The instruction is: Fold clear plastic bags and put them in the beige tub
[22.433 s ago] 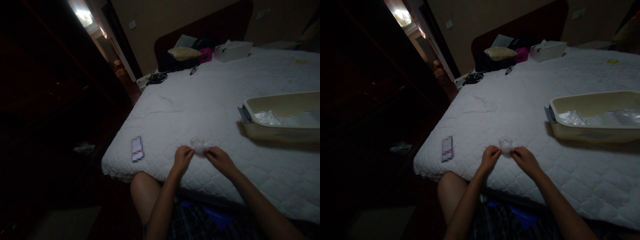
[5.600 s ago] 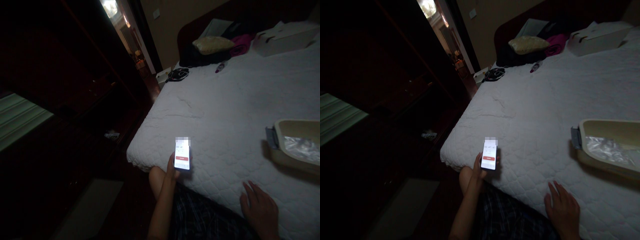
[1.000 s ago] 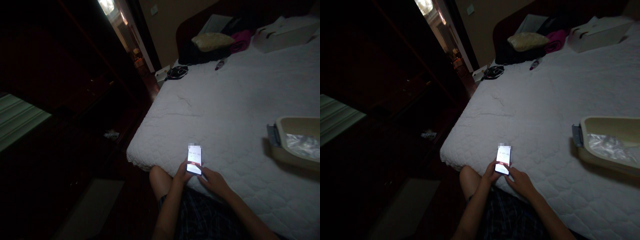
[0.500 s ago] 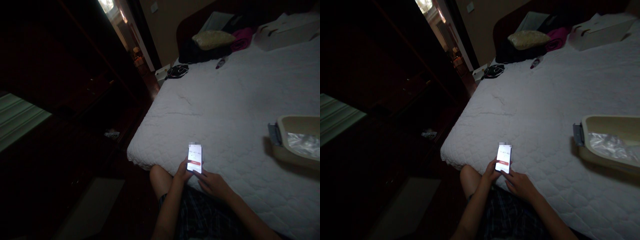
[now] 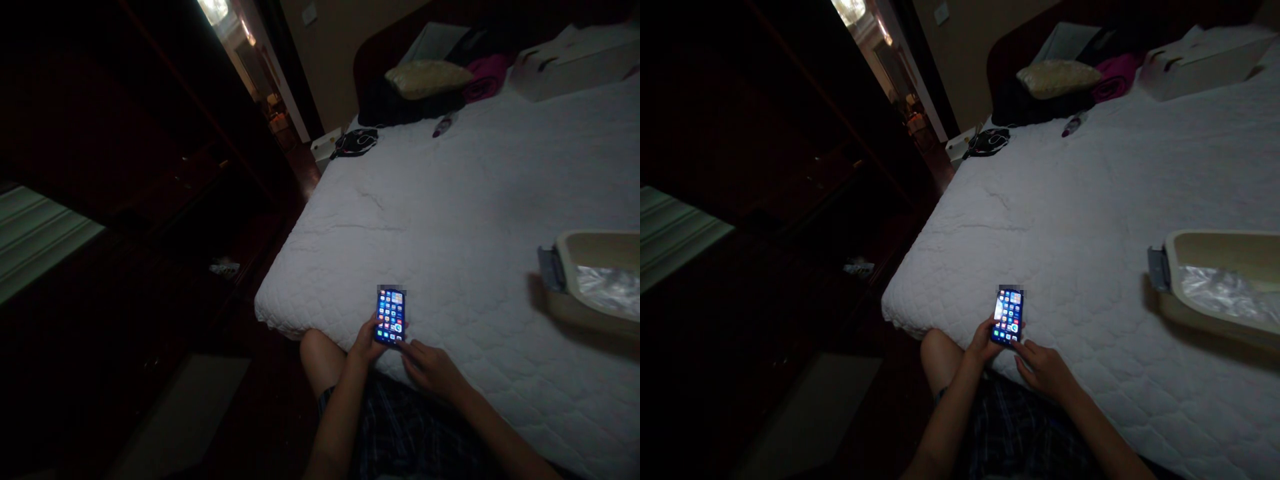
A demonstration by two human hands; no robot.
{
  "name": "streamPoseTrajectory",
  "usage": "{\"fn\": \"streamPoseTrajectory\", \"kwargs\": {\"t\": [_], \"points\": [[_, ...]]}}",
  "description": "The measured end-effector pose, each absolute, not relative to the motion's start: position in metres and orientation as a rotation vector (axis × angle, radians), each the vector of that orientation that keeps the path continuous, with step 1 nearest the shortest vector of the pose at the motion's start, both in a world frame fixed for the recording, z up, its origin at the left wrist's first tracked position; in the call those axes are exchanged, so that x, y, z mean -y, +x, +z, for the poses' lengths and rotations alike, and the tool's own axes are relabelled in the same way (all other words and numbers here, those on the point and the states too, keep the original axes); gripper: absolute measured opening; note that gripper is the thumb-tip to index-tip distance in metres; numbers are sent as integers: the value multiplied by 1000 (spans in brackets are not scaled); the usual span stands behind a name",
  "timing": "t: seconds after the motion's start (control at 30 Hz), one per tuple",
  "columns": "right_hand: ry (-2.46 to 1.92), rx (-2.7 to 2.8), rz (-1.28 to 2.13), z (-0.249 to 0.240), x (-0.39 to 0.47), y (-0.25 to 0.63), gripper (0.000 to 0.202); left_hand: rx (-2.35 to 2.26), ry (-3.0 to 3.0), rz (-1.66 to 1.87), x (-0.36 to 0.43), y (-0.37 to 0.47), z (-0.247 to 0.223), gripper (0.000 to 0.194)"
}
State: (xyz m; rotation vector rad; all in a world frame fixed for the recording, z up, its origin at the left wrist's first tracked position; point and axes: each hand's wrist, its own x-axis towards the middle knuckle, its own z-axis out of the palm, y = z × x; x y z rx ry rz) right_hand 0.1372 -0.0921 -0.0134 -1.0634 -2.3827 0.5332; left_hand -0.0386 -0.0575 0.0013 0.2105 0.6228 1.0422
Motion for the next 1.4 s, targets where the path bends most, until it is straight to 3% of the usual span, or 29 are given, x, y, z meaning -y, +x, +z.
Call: {"fn": "streamPoseTrajectory", "kwargs": {"t": [0.43, 0.83, 1.13, 1.4], "points": [[-1062, 2316, 589, -13, 94, 136, 42, -637, 201, 1029, 57, -38, 5, 57], [-1292, 2175, 757, -6, 86, 129, 62, -658, 198, 1048, 56, -37, -1, 47], [-1324, 2276, 720, 0, 81, 123, 54, -662, 206, 1033, 57, -38, -2, 46], [-1275, 2277, 686, -7, 86, 128, 61, -633, 212, 1062, 56, -37, -4, 48]]}}
